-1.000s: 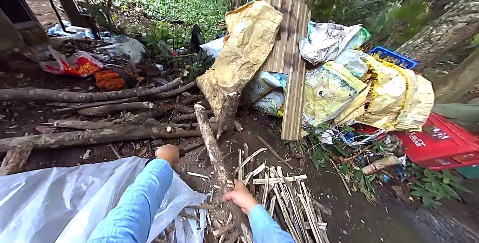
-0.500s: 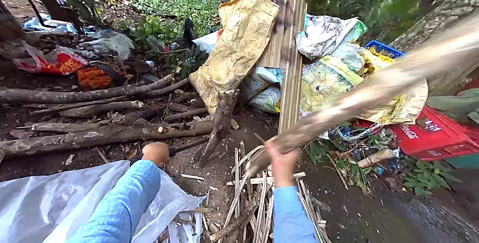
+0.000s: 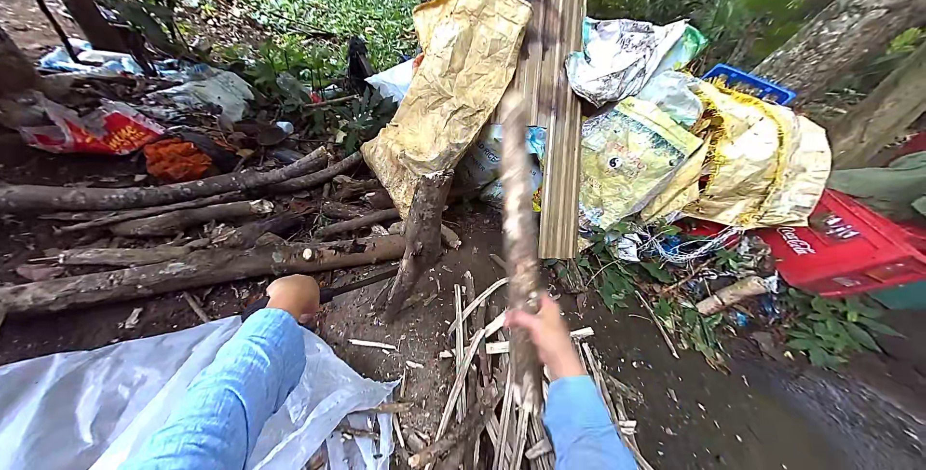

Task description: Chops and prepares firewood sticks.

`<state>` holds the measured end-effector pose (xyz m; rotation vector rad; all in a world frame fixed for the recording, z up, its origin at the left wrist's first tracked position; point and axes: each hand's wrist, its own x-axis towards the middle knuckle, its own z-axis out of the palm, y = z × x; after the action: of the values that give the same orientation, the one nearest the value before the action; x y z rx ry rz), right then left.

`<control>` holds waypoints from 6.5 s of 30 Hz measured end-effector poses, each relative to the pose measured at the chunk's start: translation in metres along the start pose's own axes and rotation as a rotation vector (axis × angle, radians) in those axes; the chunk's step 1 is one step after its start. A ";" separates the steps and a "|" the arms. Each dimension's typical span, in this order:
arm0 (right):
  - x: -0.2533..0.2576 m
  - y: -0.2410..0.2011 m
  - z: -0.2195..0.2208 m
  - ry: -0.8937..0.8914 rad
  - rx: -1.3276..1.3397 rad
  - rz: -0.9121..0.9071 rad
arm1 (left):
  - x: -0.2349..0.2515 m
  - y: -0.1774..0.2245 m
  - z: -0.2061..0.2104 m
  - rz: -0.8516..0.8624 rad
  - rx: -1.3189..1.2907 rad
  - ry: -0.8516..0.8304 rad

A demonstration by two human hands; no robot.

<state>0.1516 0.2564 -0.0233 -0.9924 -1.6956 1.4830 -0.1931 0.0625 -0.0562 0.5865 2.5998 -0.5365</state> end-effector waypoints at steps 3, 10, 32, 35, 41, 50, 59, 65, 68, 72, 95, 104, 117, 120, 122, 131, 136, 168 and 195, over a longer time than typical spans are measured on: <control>0.016 -0.055 -0.017 0.288 0.098 -0.406 | 0.009 -0.005 0.000 0.011 0.023 -0.008; -0.019 0.132 0.082 -0.203 -0.468 0.445 | -0.005 -0.004 0.005 0.023 0.020 -0.016; 0.027 -0.034 0.019 0.422 0.223 -0.403 | 0.010 -0.005 0.005 0.004 0.092 -0.006; 0.000 0.061 0.072 0.121 -0.235 0.151 | 0.008 -0.004 0.001 0.004 0.112 -0.012; -0.028 0.172 0.099 -0.357 -0.191 0.791 | -0.001 -0.006 0.052 0.014 0.053 0.017; -0.078 0.146 0.047 0.064 0.400 0.708 | -0.004 0.059 0.059 0.079 0.021 -0.076; -0.127 0.232 0.015 0.397 -0.404 0.820 | -0.021 0.073 0.105 0.119 -0.098 -0.117; -0.141 0.207 0.033 0.716 -0.243 0.340 | -0.028 0.070 0.153 0.135 -0.096 -0.148; -0.142 0.209 0.028 0.824 -0.061 0.343 | -0.029 0.070 0.160 0.137 -0.074 -0.168; -0.131 0.190 0.029 0.606 -0.500 0.183 | -0.021 0.061 0.160 0.175 -0.089 -0.198; -0.064 0.232 -0.067 0.603 0.033 0.722 | -0.034 0.038 0.180 0.178 -0.151 -0.204; -0.062 0.248 -0.050 0.570 0.086 0.567 | -0.009 0.008 0.229 0.139 -0.296 -0.162; -0.056 0.217 0.024 0.321 -0.081 0.680 | -0.049 -0.095 0.151 -0.018 -0.333 -0.019; -0.073 0.232 0.046 -0.004 -0.234 0.832 | -0.067 -0.119 0.107 -0.022 -0.249 0.121; -0.076 0.237 0.061 -0.188 -0.390 0.819 | -0.080 -0.128 0.088 -0.007 -0.187 0.177; -0.027 0.097 0.101 -0.181 -0.092 0.249 | -0.132 -0.116 0.102 0.199 -0.168 0.514; -0.008 0.018 0.129 -0.330 -0.076 -0.023 | -0.153 -0.089 0.090 0.373 -0.163 0.779; -0.121 -0.013 0.050 0.415 -0.322 -0.697 | -0.292 -0.043 0.013 0.566 -0.034 0.287; -0.234 -0.046 0.006 -0.912 0.958 0.616 | -0.332 -0.070 0.034 0.901 -1.241 -0.196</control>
<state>0.2552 0.0463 0.0207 -0.2637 -0.8487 3.0453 0.0576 -0.1155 0.0922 0.9903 1.6797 1.1294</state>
